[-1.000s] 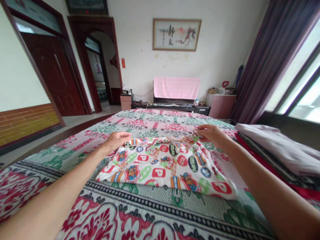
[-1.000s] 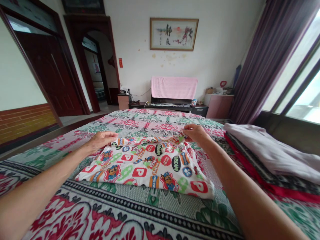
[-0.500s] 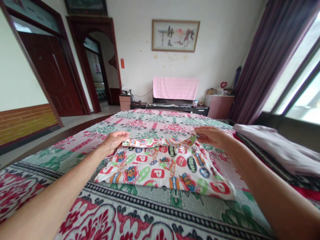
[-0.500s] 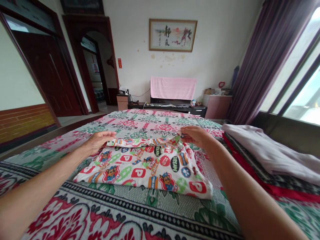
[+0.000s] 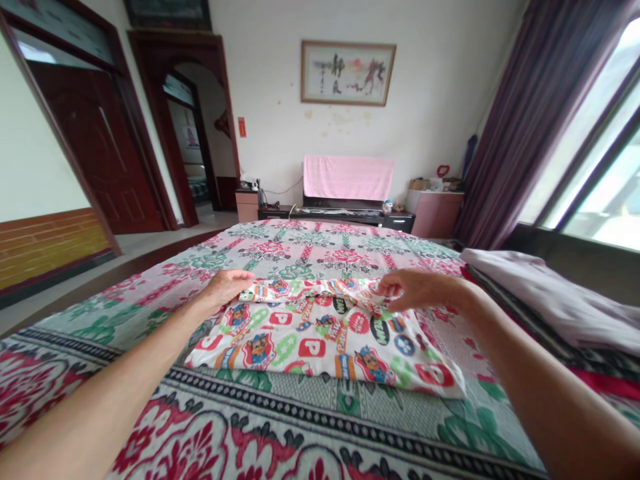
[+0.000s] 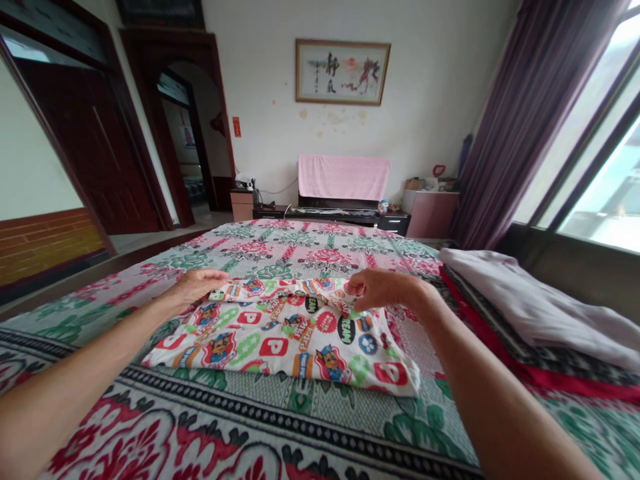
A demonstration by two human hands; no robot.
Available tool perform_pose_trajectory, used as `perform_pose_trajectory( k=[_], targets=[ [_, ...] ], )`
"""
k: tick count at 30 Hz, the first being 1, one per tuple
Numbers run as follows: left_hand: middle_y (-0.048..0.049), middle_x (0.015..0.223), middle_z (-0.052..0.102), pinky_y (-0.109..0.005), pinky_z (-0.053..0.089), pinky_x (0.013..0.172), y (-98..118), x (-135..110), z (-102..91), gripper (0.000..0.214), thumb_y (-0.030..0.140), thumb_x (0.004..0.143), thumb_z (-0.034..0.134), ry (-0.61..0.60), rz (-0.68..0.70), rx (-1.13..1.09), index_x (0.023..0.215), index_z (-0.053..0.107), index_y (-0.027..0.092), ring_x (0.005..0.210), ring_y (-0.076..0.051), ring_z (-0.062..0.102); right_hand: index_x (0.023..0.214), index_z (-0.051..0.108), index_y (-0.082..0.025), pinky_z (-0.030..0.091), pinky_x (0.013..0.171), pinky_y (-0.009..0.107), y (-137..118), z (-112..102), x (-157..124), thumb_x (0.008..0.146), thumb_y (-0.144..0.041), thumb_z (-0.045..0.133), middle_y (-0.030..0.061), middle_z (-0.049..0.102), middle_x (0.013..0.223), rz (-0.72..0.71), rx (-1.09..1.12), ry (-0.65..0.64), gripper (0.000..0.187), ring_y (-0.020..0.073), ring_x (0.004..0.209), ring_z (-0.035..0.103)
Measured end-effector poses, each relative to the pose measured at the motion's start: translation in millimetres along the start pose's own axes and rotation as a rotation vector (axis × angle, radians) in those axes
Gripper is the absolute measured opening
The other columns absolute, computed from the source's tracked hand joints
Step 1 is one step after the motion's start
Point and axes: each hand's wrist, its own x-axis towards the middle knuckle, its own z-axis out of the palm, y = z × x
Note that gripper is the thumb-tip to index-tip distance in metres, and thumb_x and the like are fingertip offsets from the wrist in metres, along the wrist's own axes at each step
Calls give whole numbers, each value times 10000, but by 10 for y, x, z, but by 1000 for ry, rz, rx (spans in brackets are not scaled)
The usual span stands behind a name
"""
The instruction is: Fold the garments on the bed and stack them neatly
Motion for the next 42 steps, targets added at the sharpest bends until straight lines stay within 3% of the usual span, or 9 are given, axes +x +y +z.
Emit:
perform_pose_trajectory(
  k=[3, 8, 11, 18, 21, 24, 29, 37, 42],
  targets=[
    [10, 593, 653, -195, 314, 403, 44, -37, -10, 460, 315, 500, 728, 2, -22, -15, 918, 736, 123, 408, -70, 438, 1115, 642, -216, 454, 822, 345, -131, 157, 39, 576, -227, 717, 86, 626, 1111, 5, -153, -29, 544, 239, 965, 585],
    [1, 606, 663, -198, 364, 431, 80, -45, -11, 492, 316, 472, 746, 7, -29, -79, 920, 725, 113, 459, -92, 504, 868, 679, -204, 336, 939, 439, -129, 282, 180, 734, -162, 561, 83, 647, 982, 67, -347, 250, 184, 260, 1047, 540],
    [-7, 620, 670, -213, 398, 460, 66, -15, -8, 528, 348, 461, 760, 4, -27, -114, 934, 719, 117, 494, -114, 540, 827, 690, -201, 388, 809, 347, -111, 188, 198, 807, -259, 522, 77, 674, 814, 74, -289, 254, 179, 222, 869, 601],
    [37, 451, 555, -198, 338, 427, 20, 26, -83, 447, 292, 591, 668, 56, -17, 8, 1003, 706, 121, 412, -100, 468, 859, 708, -201, 435, 566, 247, -88, 37, 67, 786, -541, 567, 50, 712, 728, 89, 137, -80, 375, 143, 571, 621],
    [29, 428, 544, -213, 355, 454, -25, 69, -130, 419, 273, 646, 612, 135, -25, 151, 1030, 716, 141, 425, -127, 494, 755, 669, -183, 443, 525, 243, -21, 15, 81, 850, -547, 468, 50, 695, 646, 258, 191, 29, 427, 115, 450, 583],
    [-16, 592, 667, -230, 419, 564, -88, 128, -148, 336, 219, 646, 585, 163, 131, 390, 934, 756, 191, 574, -162, 590, 638, 618, -179, 455, 541, 244, 64, 15, 122, 870, -462, 451, 52, 691, 625, 318, 157, 161, 402, 110, 437, 583],
    [-5, 867, 737, -214, 428, 678, -150, 146, -128, 364, 128, 569, 568, 48, 321, 538, 830, 779, 268, 774, -180, 621, 652, 650, -177, 436, 529, 237, 165, 109, 172, 808, -339, 509, 38, 671, 561, 307, 139, 187, 266, 136, 483, 600],
    [16, 637, 675, -199, 379, 532, 0, 93, -310, 300, 205, 505, 602, -52, 267, 414, 755, 767, 226, 591, -143, 555, 659, 698, -166, 370, 501, 230, 282, 198, 207, 756, -315, 536, 30, 635, 542, 293, 36, 263, 240, 140, 526, 558],
    [16, 565, 638, -202, 341, 497, 54, 23, -396, 191, 348, 495, 727, -313, 272, 461, 634, 723, 216, 537, -131, 521, 777, 713, -189, 384, 547, 230, 110, 130, 130, 738, -426, 588, 13, 663, 666, 67, 187, 20, 270, 131, 599, 560]
  ],
)
